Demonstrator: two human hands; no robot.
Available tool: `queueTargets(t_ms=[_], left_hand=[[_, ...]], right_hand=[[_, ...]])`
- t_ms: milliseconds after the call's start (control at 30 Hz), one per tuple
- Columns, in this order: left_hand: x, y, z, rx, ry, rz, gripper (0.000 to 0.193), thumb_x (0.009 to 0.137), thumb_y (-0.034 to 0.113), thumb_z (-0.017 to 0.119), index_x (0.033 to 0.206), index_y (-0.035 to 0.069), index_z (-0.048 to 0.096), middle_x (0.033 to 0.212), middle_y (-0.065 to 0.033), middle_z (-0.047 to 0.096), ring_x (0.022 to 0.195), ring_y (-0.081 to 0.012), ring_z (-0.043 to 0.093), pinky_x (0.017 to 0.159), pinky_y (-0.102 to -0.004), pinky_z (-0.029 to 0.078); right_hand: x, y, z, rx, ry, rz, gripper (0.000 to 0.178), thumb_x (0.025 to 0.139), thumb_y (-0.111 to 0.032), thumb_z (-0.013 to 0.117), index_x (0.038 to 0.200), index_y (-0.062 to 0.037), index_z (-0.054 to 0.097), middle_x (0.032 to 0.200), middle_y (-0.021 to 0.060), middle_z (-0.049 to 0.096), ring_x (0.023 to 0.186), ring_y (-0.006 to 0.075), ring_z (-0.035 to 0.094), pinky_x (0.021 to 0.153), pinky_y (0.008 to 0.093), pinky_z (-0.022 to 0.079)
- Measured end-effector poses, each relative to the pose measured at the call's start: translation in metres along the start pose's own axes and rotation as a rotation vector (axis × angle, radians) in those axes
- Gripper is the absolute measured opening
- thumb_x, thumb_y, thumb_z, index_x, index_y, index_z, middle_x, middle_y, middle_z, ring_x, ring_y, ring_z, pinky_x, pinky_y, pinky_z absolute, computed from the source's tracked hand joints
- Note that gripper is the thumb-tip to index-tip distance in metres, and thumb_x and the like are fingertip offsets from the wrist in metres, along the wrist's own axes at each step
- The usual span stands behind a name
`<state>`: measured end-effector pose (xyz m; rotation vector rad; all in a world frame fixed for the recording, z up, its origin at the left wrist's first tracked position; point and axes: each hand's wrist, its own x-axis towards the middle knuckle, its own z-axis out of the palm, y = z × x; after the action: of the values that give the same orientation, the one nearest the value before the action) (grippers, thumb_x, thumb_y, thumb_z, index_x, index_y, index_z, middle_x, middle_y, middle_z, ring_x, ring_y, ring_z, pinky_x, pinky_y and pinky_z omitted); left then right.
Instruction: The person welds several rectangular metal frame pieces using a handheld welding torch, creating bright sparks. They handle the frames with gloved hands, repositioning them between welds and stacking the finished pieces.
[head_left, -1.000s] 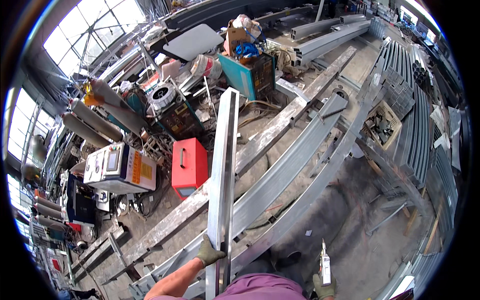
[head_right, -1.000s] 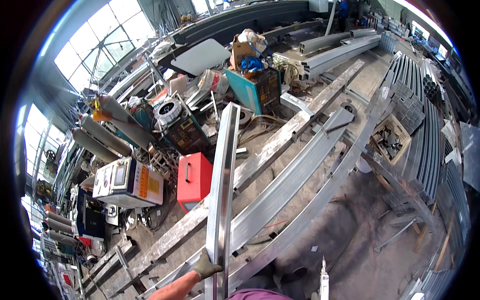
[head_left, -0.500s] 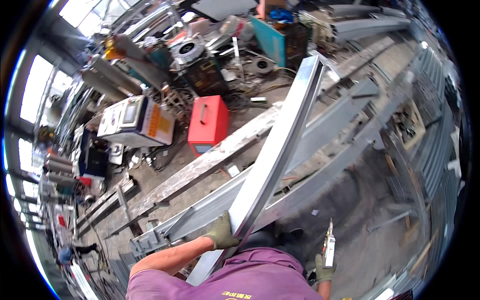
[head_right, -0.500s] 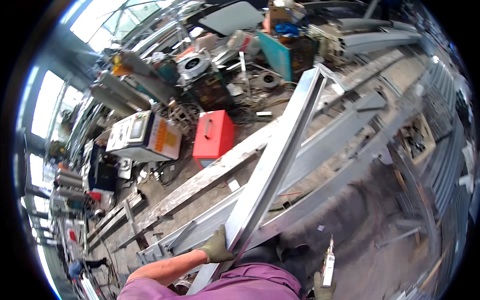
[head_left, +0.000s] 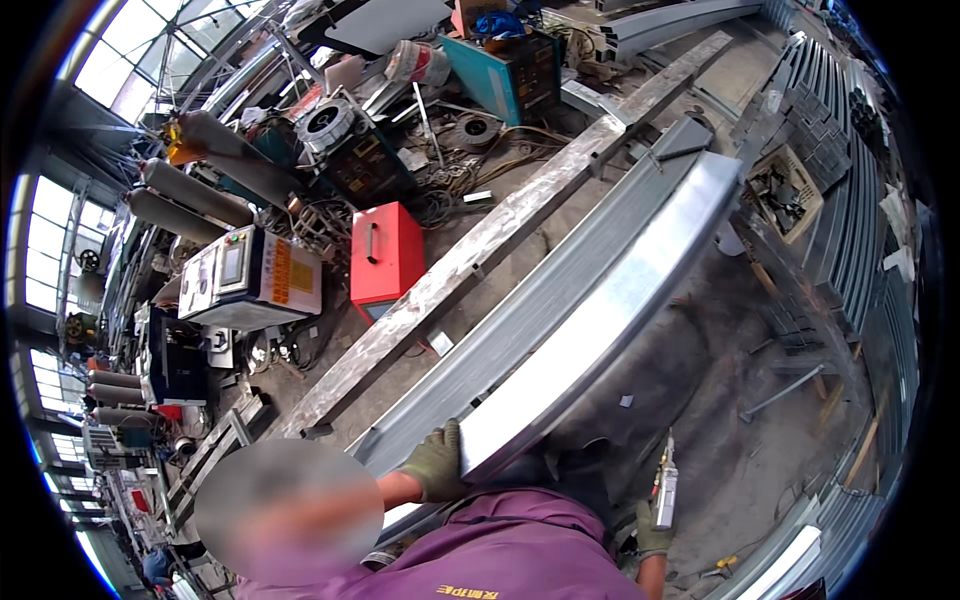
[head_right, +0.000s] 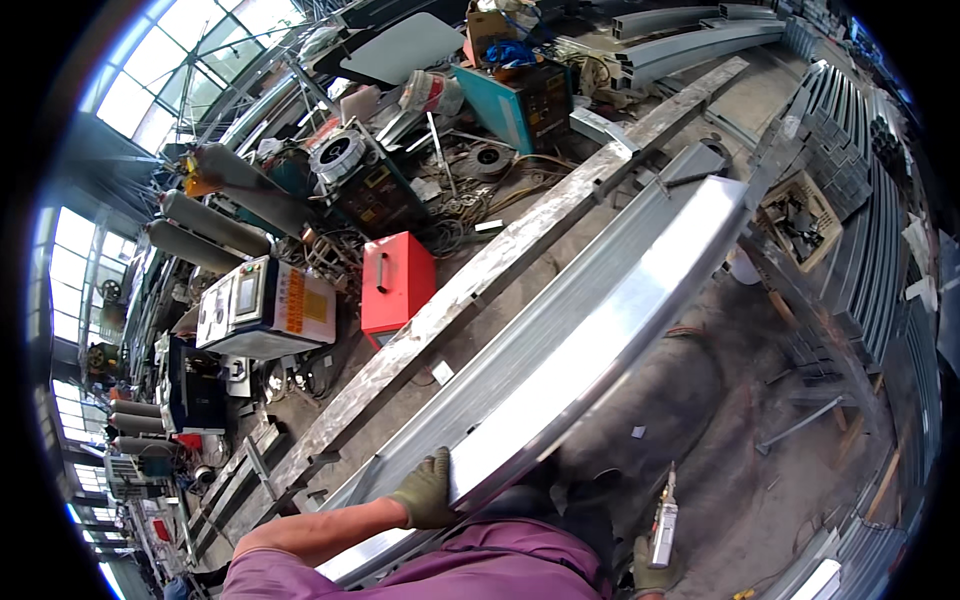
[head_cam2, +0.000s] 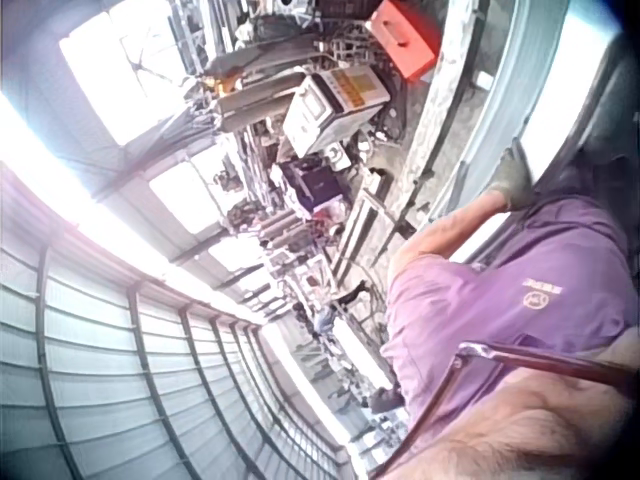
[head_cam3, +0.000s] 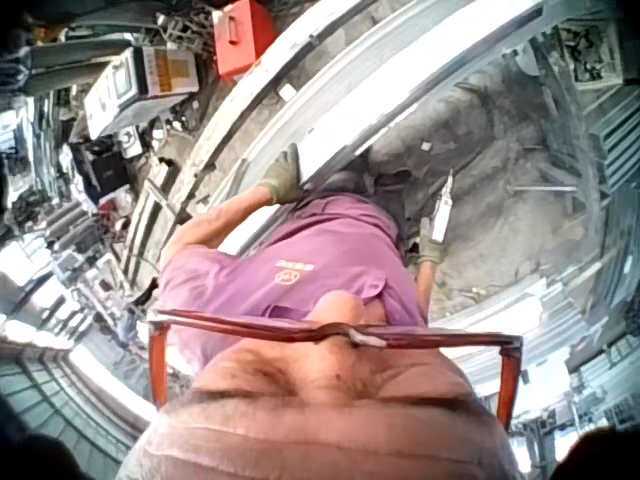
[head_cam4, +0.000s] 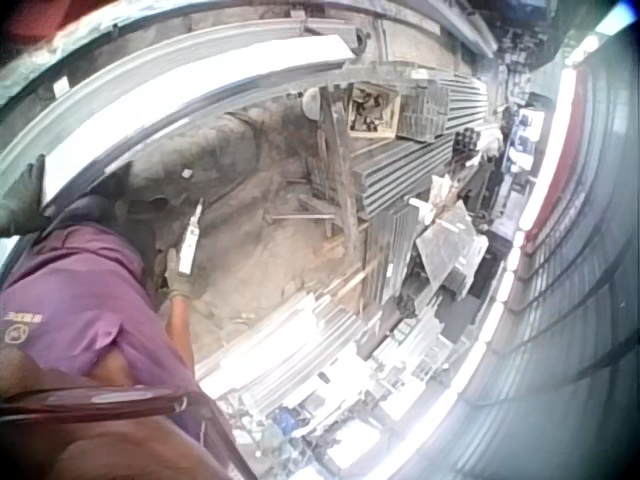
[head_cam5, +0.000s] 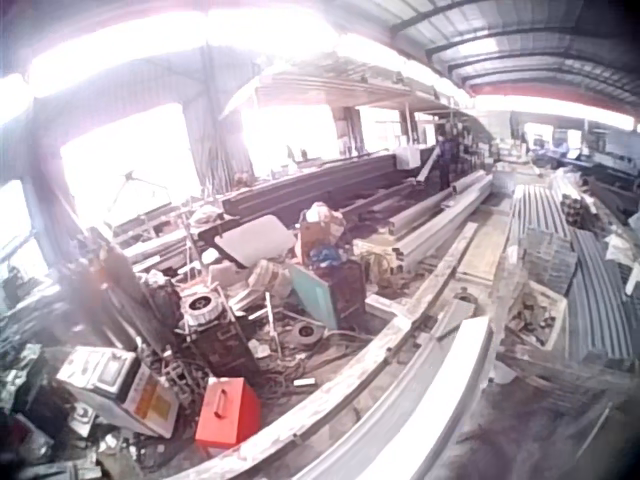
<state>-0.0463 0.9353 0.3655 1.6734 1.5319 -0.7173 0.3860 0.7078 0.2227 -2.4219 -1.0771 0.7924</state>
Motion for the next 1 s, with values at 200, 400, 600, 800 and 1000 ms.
queueTargets(t_ms=[200,400,600,800,1000], left_hand=[[0.018,0.003,-0.008,0.124,0.078,0.071,0.127,0.076,0.047,0.086,0.163,-0.012,0.014,0.143,-0.0381,0.049,0.126,-0.0485,0.060,0.105,-0.0501,0.051],[0.056,-0.005,-0.014,0.302,0.125,0.152,0.111,0.079,0.033,0.080,0.160,-0.012,0.020,0.142,-0.0361,0.052,0.128,-0.0464,0.058,0.106,-0.0511,0.049],[0.100,-0.023,-0.021,0.491,0.093,0.238,0.115,0.076,0.030,0.082,0.160,-0.014,0.018,0.142,-0.0358,0.052,0.129,-0.0454,0.059,0.104,-0.0515,0.051],[0.144,-0.038,-0.032,0.559,0.003,0.283,0.138,0.067,0.040,0.094,0.161,-0.014,0.009,0.146,-0.0377,0.048,0.134,-0.0495,0.054,0.112,-0.0515,0.048],[0.178,-0.043,-0.059,0.649,-0.059,0.315,0.138,0.064,0.040,0.095,0.162,-0.009,0.010,0.144,-0.0344,0.052,0.129,-0.0468,0.059,0.105,-0.0495,0.053]], right_hand=[[-0.010,0.029,0.006,0.017,0.088,-0.040,0.027,0.081,-0.025,0.085,0.095,-0.0038,0.075,0.082,0.0114,0.073,0.073,0.0296,0.072,0.071,0.0436,0.057],[-0.026,0.003,-0.012,0.122,0.157,0.008,0.027,0.083,-0.022,0.084,0.098,-0.0030,0.074,0.086,0.0088,0.076,0.078,0.0235,0.074,0.075,0.0394,0.059],[-0.043,-0.005,-0.020,0.105,0.165,0.099,0.027,0.083,-0.024,0.084,0.099,-0.0047,0.074,0.086,0.0089,0.076,0.079,0.0234,0.075,0.076,0.0385,0.060],[-0.058,0.003,-0.015,0.199,0.173,0.199,0.029,0.082,-0.022,0.085,0.103,-0.0047,0.075,0.088,0.0092,0.077,0.082,0.0226,0.076,0.077,0.0374,0.060],[-0.066,0.008,-0.008,0.218,0.137,0.278,0.035,0.082,-0.027,0.086,0.108,-0.0063,0.076,0.091,0.0097,0.078,0.085,0.0241,0.077,0.079,0.0375,0.061]])
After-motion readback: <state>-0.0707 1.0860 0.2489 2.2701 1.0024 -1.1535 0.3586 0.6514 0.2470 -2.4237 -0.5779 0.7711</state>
